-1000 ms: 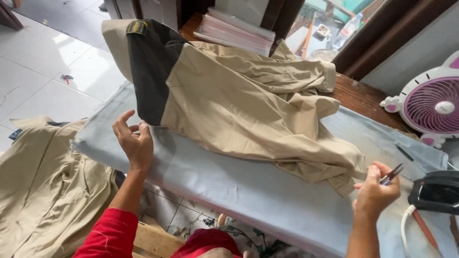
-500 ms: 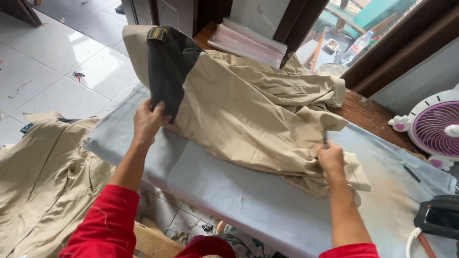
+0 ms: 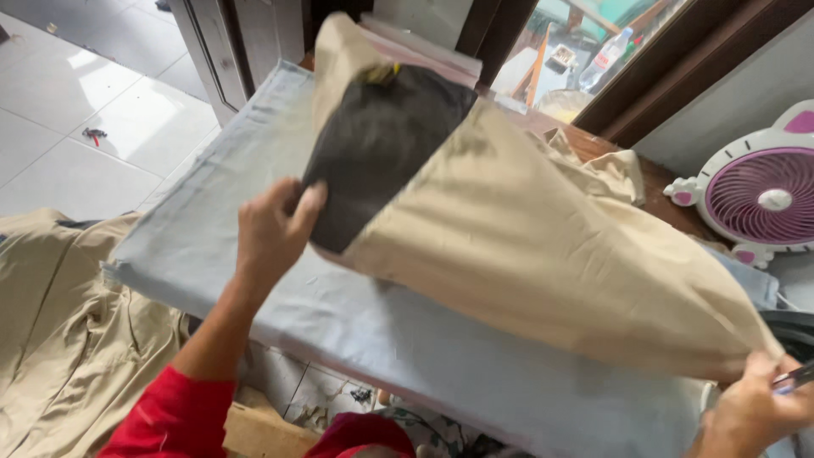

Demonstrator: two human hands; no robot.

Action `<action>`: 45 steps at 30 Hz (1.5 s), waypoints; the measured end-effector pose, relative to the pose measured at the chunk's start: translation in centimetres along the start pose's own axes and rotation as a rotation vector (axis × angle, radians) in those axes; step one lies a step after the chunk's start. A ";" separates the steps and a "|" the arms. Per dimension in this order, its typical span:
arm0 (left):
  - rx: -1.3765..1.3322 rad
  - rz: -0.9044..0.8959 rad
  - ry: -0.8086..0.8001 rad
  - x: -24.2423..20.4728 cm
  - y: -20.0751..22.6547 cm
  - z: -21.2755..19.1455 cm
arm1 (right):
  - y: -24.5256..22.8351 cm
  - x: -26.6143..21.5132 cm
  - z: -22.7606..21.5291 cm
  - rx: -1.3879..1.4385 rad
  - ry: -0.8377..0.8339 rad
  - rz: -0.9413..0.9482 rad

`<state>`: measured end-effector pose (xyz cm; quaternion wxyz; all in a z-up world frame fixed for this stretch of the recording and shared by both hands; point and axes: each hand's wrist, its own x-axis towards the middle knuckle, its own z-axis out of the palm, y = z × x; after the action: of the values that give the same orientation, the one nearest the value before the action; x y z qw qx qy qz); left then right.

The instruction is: The person uses small scissors to cut loose threads and seams on a pair of beige trousers laid out on a table. They work on the cuffs and side seams, occasionally adjusting the fabric to access different areas.

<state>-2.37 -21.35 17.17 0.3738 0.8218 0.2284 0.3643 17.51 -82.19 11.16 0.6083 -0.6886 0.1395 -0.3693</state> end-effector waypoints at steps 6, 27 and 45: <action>0.153 -0.571 -0.358 -9.9 -2.6 -2.0 | 4.9 -4.0 -6.0 -0.586 -0.227 -0.194; 0.538 0.384 -0.182 -10.2 -6.8 6.8 | 6.3 -9.5 5.7 -1.140 -0.502 -0.267; 0.442 0.386 0.142 -13.2 -3.5 8.6 | 9.4 -8.4 4.7 -0.941 -0.460 -0.406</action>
<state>-4.49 -31.58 4.84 0.0927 0.8840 0.1673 0.4266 17.35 -75.44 -0.44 0.1670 -0.9616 0.0174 -0.2173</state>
